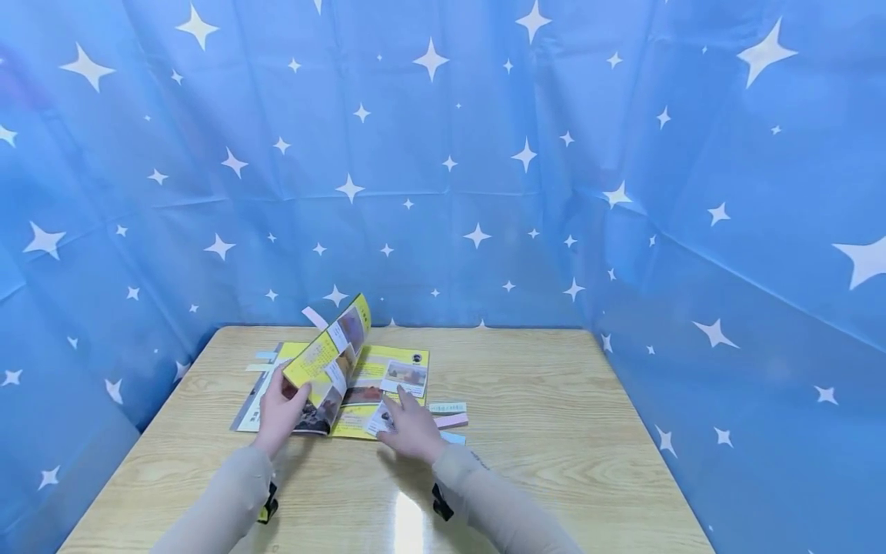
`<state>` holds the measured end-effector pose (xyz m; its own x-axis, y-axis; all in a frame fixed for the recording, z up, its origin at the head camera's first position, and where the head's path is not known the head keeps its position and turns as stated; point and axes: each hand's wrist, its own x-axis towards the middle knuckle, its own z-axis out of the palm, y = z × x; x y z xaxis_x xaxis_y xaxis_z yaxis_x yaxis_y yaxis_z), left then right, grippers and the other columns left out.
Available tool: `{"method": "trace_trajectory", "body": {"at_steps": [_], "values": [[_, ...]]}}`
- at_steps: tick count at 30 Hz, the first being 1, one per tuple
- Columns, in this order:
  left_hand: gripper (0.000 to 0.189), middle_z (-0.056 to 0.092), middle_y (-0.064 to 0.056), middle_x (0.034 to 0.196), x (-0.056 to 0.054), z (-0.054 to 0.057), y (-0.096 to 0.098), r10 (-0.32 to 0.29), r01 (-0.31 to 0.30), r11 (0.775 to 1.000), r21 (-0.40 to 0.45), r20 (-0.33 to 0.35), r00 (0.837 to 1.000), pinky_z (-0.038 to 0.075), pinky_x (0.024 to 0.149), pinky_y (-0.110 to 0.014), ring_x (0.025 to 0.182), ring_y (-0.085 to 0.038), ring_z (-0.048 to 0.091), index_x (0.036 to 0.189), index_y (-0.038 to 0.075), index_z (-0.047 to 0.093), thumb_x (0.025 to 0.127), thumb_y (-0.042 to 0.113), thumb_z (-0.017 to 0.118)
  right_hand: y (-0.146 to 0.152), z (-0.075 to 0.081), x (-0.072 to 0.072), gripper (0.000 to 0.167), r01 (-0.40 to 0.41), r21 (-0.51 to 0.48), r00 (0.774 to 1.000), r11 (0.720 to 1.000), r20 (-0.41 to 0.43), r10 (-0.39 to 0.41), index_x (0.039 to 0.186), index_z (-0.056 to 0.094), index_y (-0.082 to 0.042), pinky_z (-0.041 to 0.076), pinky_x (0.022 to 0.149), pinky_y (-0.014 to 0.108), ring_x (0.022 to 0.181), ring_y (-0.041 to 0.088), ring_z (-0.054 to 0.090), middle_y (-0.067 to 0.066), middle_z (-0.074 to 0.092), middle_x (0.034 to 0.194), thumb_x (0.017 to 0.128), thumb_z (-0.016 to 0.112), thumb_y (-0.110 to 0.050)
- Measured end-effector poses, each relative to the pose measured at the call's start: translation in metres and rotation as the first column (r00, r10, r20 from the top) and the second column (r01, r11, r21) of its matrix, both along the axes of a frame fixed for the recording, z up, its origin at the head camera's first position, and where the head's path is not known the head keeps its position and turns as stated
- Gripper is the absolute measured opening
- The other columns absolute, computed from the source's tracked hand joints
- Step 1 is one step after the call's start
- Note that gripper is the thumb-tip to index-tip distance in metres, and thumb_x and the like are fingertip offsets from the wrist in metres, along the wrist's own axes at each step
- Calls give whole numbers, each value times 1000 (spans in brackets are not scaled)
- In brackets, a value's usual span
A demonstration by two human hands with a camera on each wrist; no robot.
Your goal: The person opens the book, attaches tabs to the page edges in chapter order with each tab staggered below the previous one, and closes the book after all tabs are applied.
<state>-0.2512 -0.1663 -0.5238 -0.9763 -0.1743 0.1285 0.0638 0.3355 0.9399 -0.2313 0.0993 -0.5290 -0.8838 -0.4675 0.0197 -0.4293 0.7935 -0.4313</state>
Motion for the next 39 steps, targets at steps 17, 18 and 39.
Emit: {"method": "trace_trajectory", "body": {"at_steps": [17, 18, 39], "values": [[72, 50, -11, 134, 9, -6, -25, 34, -36, 997, 62, 25, 999, 53, 73, -23, 106, -24, 57, 153, 34, 23, 93, 12, 57, -48, -17, 22, 70, -7, 211, 986, 978, 165, -28, 152, 34, -24, 7, 111, 65, 144, 37, 16, 16, 18, 159, 94, 41, -63], [71, 51, -11, 134, 10, -6, -28, 41, -42, 998, 46, 23, 999, 53, 72, -22, 105, -24, 57, 153, 33, 24, 93, 12, 57, -48, -18, 22, 70, -10, 212, 986, 977, 163, -25, 152, 33, -25, 8, 111, 65, 144, 37, 16, 16, 18, 159, 94, 41, -63], [45, 48, -8, 76, 19, -22, -71, 114, -56, 860, -508, 85, 990, 36, 51, -32, 61, -21, 42, 140, 17, 54, 95, 16, 54, -49, -20, 17, 71, -2, 271, 993, 963, 113, -30, 150, 38, -29, 20, 106, 69, 142, 36, 24, 14, 26, 157, 90, 47, -66]]}}
